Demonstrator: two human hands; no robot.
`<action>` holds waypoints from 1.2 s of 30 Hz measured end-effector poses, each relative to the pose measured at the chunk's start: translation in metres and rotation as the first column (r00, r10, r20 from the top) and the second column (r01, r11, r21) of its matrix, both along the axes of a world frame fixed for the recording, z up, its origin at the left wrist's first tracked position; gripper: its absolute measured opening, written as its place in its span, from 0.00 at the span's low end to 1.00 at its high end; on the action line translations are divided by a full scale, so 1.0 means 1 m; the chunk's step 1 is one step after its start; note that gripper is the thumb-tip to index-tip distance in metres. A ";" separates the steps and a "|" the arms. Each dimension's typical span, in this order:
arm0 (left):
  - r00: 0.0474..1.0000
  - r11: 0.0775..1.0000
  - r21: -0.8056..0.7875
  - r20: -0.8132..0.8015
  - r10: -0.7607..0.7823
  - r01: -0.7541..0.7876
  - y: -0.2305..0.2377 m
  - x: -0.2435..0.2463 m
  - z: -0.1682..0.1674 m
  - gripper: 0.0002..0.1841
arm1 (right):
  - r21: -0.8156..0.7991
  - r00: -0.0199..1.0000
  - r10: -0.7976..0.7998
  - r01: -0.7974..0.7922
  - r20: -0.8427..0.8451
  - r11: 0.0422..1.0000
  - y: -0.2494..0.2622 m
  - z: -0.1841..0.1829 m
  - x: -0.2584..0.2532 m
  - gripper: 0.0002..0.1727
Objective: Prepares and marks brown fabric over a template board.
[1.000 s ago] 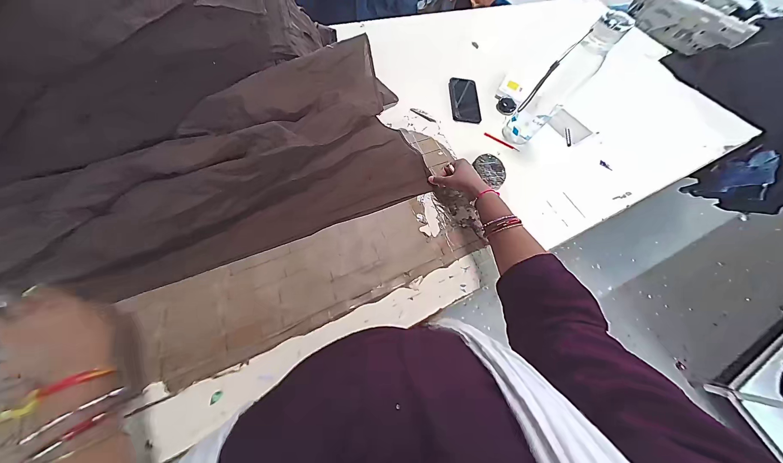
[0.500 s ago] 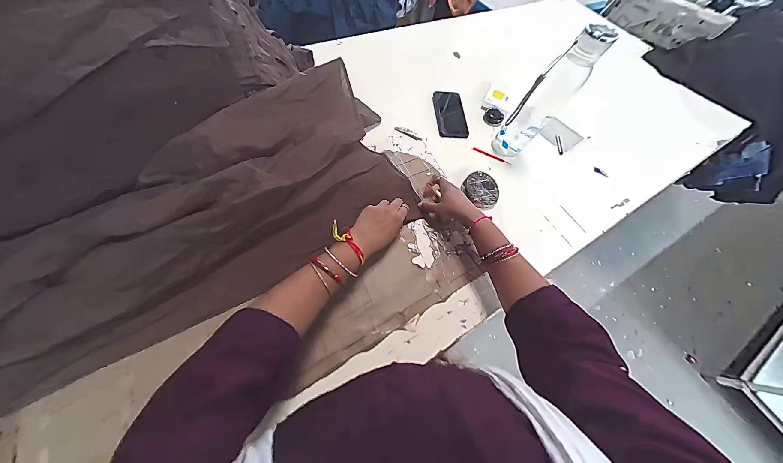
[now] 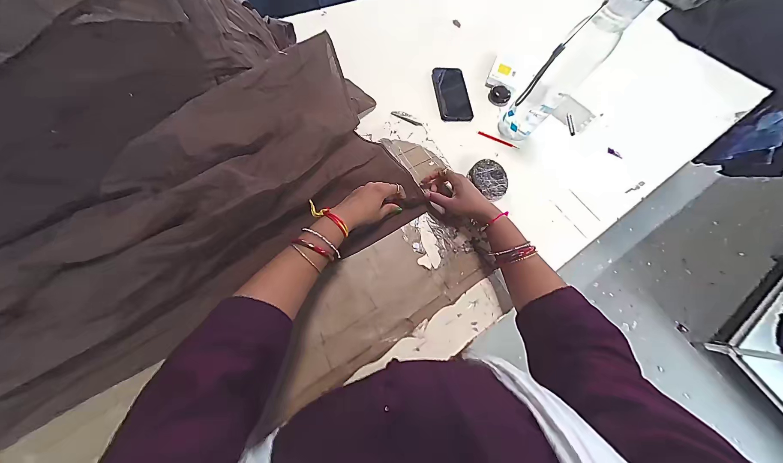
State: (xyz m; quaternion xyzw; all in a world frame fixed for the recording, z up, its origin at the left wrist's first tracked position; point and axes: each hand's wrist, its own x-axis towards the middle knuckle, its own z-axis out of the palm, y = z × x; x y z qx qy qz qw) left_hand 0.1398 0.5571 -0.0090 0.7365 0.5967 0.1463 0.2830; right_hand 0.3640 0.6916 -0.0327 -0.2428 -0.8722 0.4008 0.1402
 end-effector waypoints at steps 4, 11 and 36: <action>0.997 0.998 -0.032 -0.054 0.049 -0.051 0.002 0.010 0.005 0.13 | -0.009 0.993 0.061 -0.063 -0.097 0.998 0.000 -0.005 -0.001 0.12; 0.984 0.984 -0.165 -0.150 -0.092 0.067 -0.007 -0.001 0.014 0.31 | 0.100 0.933 -0.183 0.160 0.310 0.982 -0.019 0.016 -0.023 0.16; 0.737 0.910 -0.393 -0.653 -0.174 -0.133 -0.052 -0.012 0.045 0.35 | 0.189 0.813 -0.574 0.551 0.095 0.813 -0.054 0.040 -0.001 0.44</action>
